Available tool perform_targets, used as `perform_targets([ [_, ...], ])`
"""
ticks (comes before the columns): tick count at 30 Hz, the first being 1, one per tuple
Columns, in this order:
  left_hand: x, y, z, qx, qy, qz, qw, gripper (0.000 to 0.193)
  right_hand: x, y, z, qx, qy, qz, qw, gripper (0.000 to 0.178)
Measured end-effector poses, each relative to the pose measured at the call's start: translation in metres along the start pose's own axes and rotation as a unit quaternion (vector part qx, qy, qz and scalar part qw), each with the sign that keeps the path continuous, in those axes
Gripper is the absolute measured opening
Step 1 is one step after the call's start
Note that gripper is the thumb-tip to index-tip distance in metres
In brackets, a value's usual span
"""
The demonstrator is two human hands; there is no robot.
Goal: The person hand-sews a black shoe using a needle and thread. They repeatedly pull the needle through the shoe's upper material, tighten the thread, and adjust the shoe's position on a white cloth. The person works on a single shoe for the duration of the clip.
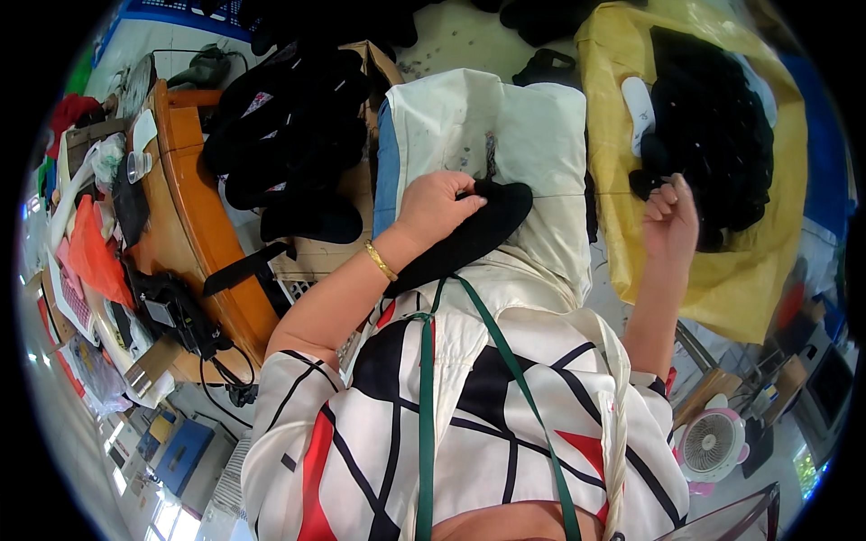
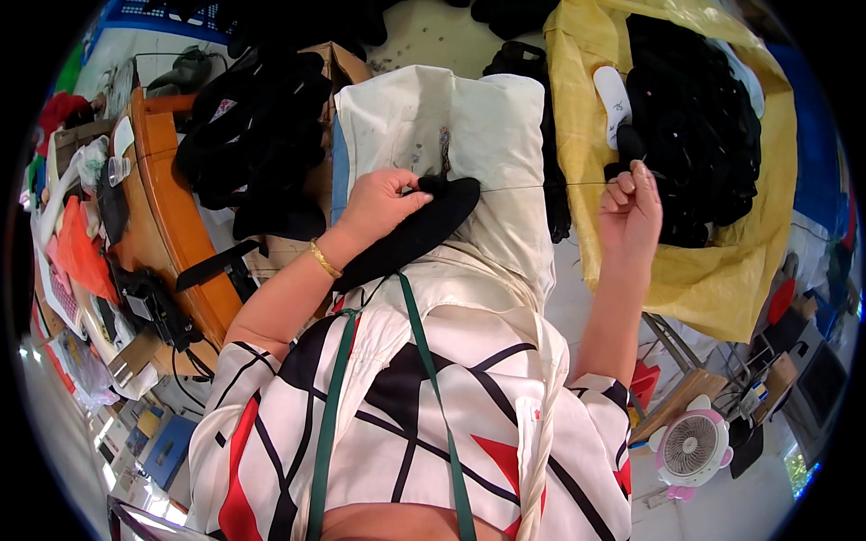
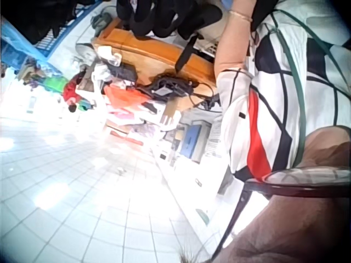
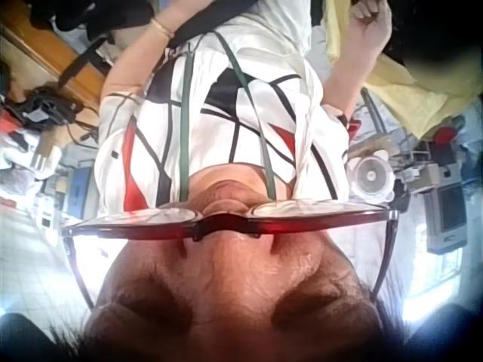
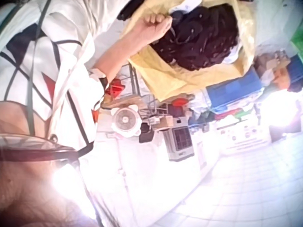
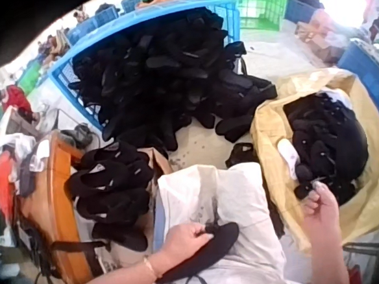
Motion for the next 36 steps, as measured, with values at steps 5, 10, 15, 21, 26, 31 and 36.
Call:
perform_targets([
  [5, -0.001, -0.009, 0.004, -0.021, -0.059, -0.029, 0.998, 0.024, 0.082, -0.066, 0.095, -0.132, 0.085, 0.257, 0.953, 0.016],
  [10, -0.002, 0.003, -0.011, -0.116, -0.023, -0.025, 0.993, 0.029, 0.155, -0.11, 0.147, -0.194, 0.12, 0.436, 0.871, 0.007],
  [15, -0.005, -0.002, -0.036, -0.097, 0.036, 0.067, 0.992, 0.045, 0.19, -0.141, 0.128, -0.172, -0.02, 0.639, 0.75, 0.02],
  [21, 0.005, -0.026, -0.02, -0.025, 0.038, 0.106, 0.993, 0.035, 0.168, -0.125, 0.122, -0.09, -0.042, 0.653, 0.751, 0.022],
  [26, 0.027, -0.029, 0.008, 0.426, 0.322, 0.13, 0.836, 0.007, 0.053, -0.016, 0.09, 0.044, 0.064, 0.199, 0.977, 0.008],
  [31, 0.032, -0.033, 0.021, 0.547, 0.378, 0.098, 0.741, 0.008, -0.013, 0.056, 0.033, 0.617, 0.174, -0.061, 0.765, 0.008],
  [36, 0.031, -0.031, 0.02, 0.554, 0.356, 0.107, 0.745, 0.01, -0.012, 0.026, -0.006, 0.834, 0.307, -0.03, 0.457, 0.007],
])
Point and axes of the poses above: each hand's wrist, its own x-axis away from the middle knuckle, its own y-axis out of the back of the hand, z = x × y, the point moved 8 cm from there along -x, towards the middle knuckle, and after that the axes turned 11 degrees about -z, right-handed, at the moved point
